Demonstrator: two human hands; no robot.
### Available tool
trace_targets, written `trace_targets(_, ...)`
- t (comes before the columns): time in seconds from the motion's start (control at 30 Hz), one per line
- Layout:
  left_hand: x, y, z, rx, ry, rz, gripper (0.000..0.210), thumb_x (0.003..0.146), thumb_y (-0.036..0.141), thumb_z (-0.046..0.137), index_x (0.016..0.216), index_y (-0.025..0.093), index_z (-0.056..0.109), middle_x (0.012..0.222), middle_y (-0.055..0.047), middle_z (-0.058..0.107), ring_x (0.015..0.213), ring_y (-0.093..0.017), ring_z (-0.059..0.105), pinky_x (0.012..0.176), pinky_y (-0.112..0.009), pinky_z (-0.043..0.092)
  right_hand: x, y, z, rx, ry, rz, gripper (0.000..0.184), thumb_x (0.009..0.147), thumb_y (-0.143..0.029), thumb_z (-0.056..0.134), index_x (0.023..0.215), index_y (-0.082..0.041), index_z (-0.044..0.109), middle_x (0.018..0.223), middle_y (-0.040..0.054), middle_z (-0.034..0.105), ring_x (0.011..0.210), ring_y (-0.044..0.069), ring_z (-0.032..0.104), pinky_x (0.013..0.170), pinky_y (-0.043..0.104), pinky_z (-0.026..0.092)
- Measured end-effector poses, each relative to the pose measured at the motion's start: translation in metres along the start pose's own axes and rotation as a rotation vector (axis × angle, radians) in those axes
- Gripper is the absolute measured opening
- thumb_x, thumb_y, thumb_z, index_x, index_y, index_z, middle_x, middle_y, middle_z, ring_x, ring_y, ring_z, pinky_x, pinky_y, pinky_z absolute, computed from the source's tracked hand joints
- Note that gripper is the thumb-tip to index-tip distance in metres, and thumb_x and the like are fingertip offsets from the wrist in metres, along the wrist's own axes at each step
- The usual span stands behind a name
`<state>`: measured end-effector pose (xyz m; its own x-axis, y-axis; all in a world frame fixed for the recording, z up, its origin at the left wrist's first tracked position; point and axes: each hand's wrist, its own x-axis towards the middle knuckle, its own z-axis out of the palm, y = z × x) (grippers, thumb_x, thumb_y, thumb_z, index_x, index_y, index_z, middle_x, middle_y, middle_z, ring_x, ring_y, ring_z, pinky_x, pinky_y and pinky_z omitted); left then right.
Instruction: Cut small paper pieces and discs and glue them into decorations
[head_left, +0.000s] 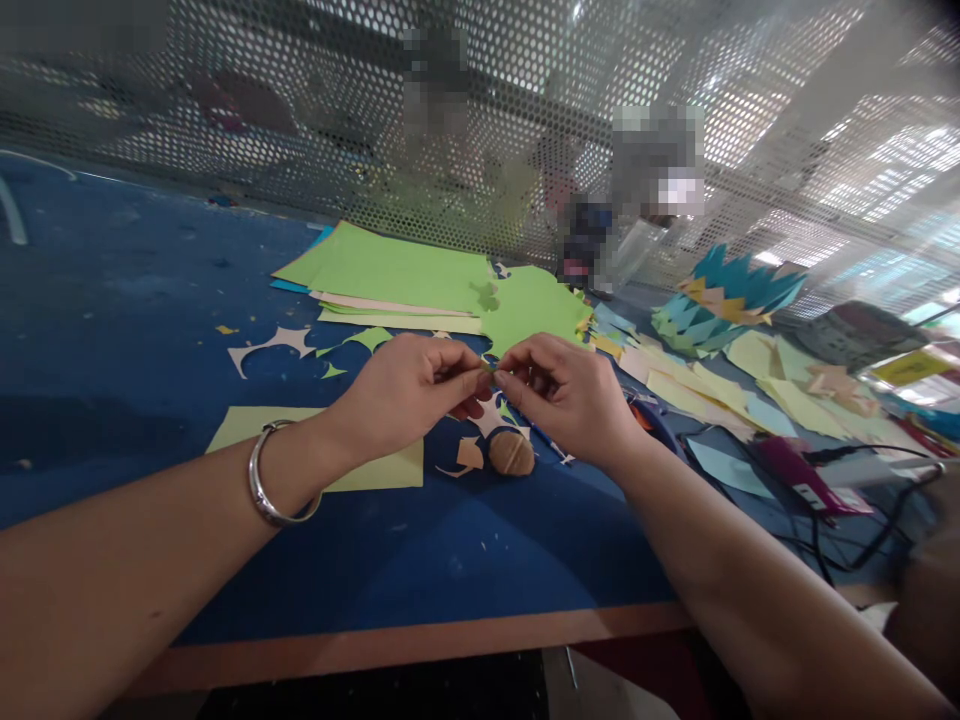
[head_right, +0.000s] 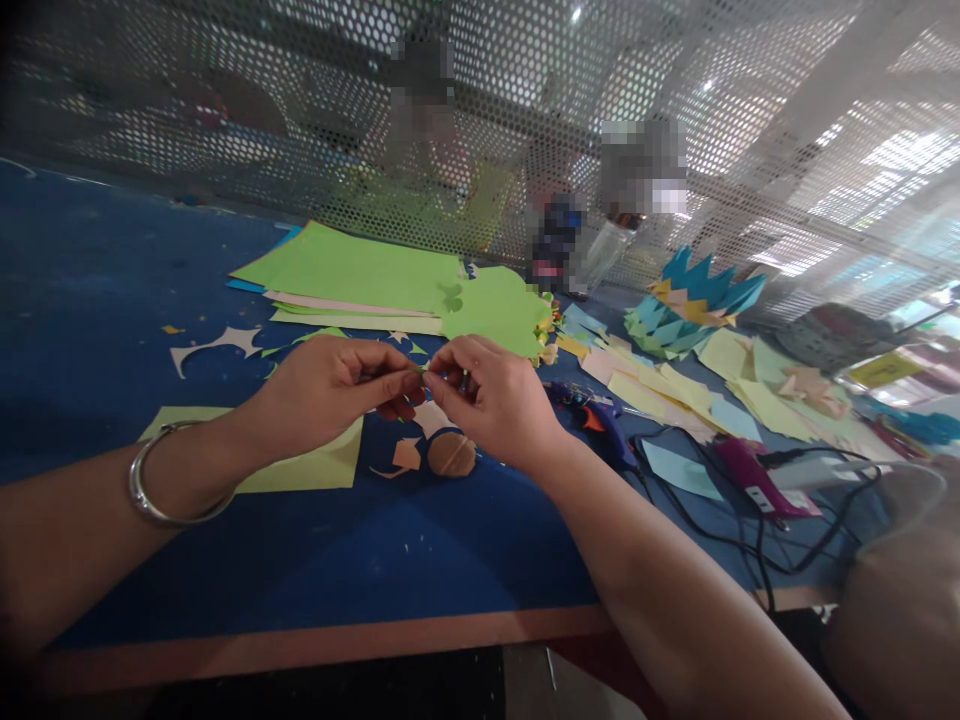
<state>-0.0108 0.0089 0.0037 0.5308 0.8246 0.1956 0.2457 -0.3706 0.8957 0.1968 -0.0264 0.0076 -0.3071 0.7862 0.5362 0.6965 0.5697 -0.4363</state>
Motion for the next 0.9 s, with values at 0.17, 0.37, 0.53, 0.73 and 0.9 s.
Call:
trace_targets(0.17,0.0002,-0.003,-0.0008,0.049,-0.012,0.017,0.019,0.09,0.036,0.068,0.085,0.019,0.074,0.072,-0.001,0.077,0.068,-0.016,0.074,0.063,-0.024,0.054,0.0014,-0.0014,-0.0014,0.015,-0.027,-0.028,0.007,0.09,-0.016,0.066,0.083,-0.017,0.067,0.073,-0.0012,0.062,0.059,0.008,0.052,0.054,0.021,0.041)
trace_targets(0.37,-0.0005,-0.0062,-0.0021,0.227,0.027,0.071,0.018,0.087,0.035,0.069,0.078,0.02,0.071,0.062,0.002,0.069,0.059,-0.014,0.063,0.054,-0.025,0.041,0.0009,-0.0027,-0.001,0.032,-0.045,-0.013,0.009,0.091,-0.018,0.066,0.082,-0.017,0.066,0.072,-0.0013,0.061,0.058,0.008,0.051,0.053,0.021,0.04)
trace_targets(0.53,-0.002,-0.0034,-0.0011,0.243,0.065,0.115,0.016,0.087,0.032,0.067,0.078,0.019,0.069,0.06,0.003,0.063,0.056,-0.011,0.054,0.053,-0.025,0.037,0.001,-0.0035,-0.0002,0.095,-0.063,0.037,0.01,0.092,-0.022,0.066,0.083,-0.017,0.065,0.071,-0.0018,0.058,0.057,0.008,0.048,0.051,0.021,0.037)
trace_targets(0.73,-0.002,-0.0008,0.0009,0.229,0.104,0.11,0.018,0.087,0.033,0.066,0.079,0.017,0.069,0.062,0.002,0.064,0.056,-0.012,0.054,0.052,-0.025,0.036,0.0011,-0.0066,-0.0009,0.12,-0.081,0.045,0.011,0.09,-0.022,0.065,0.081,-0.017,0.062,0.069,-0.0027,0.055,0.056,0.008,0.046,0.051,0.022,0.037)
trace_targets(0.9,-0.0029,0.0023,0.0061,0.218,0.121,0.117,0.014,0.083,0.029,0.067,0.075,0.017,0.069,0.059,0.004,0.058,0.055,-0.01,0.049,0.052,-0.024,0.034,0.0006,-0.009,0.001,0.118,-0.046,0.053,0.009,0.083,-0.015,0.063,0.076,-0.018,0.059,0.064,-0.0046,0.052,0.054,0.008,0.046,0.052,0.022,0.036)
